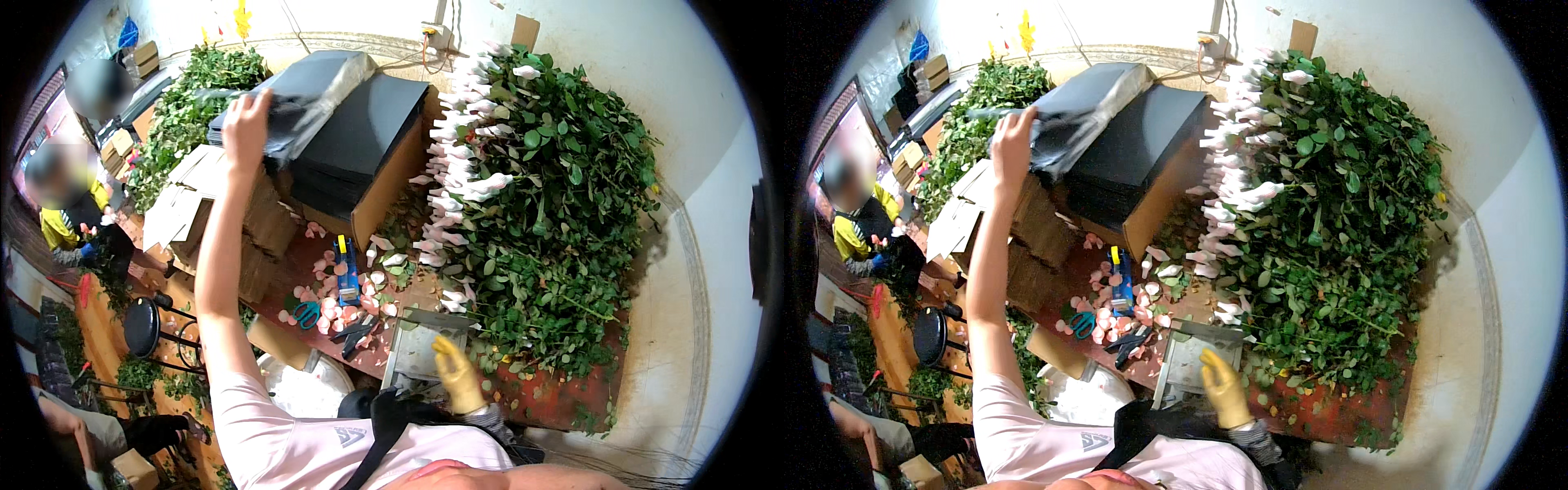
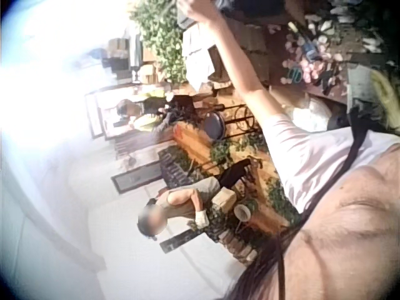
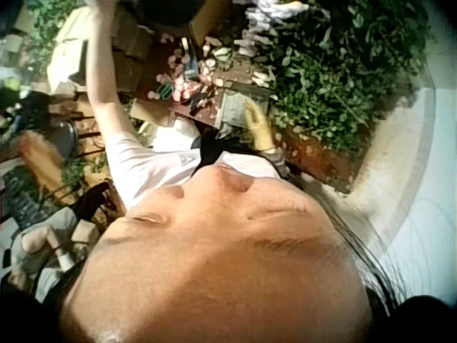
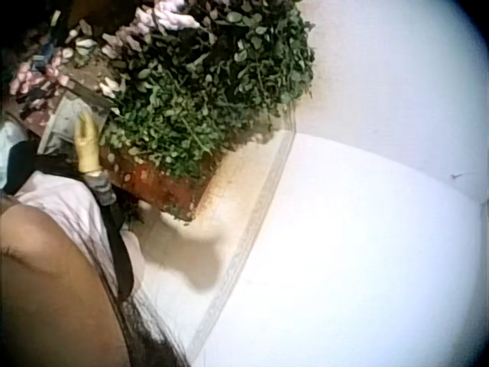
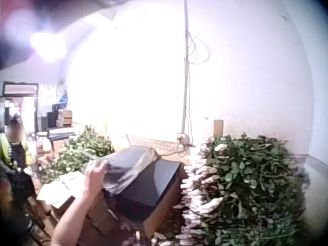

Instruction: The person arranges pink artificial roses into a black foam tray. They pick up individual flowers from a pile, place them into the foam, and adjust their positions. The person also handles a black plastic lid and a blue tape dispenser during the process.

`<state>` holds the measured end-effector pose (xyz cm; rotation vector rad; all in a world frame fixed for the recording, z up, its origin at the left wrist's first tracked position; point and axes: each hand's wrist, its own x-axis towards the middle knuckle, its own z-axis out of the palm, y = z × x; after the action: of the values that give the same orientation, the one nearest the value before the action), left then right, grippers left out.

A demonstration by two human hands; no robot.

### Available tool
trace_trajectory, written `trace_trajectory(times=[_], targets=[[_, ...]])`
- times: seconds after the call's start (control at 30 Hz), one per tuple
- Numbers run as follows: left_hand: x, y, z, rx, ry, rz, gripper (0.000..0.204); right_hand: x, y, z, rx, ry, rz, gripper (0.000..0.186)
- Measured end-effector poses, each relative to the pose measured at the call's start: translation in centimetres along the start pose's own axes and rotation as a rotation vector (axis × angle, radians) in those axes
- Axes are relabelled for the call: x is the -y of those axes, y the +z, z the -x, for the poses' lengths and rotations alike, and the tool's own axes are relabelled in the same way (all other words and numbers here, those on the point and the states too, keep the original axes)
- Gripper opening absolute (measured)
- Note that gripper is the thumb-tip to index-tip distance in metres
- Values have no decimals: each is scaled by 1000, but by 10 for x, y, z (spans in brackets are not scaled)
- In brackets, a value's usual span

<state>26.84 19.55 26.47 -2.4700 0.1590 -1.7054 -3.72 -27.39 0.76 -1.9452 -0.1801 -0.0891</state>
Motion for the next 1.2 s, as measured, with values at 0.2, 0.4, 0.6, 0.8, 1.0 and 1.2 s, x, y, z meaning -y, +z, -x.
trace_trajectory(times=[0.2, 0.4, 0.6, 0.8, 1.0, 1.2], targets=[[-190, -113, 49, 153, 457, 429, 36, 175, -81, -78, 1, -24, -199, 101], [-308, -145, 111, 453, 757, 648, 47, 195, -70, -146, -263, -248, 6, 41], [-215, -114, 130, 651, -1079, 1952, 74, 205, -159, -80, -428, -992, 686, 25], [-87, -64, 141, 372, -1550, 1457, 34, 134, -152, -20, 592, -913, 790, 40], [-206, -169, 94, 888, -337, 908, 30, 188, -209, -48, 575, -619, 620, 31], [-302, -232, 96, 761, 98, 1446, 40, 184, -184, -97, 566, -810, 425, 33]])
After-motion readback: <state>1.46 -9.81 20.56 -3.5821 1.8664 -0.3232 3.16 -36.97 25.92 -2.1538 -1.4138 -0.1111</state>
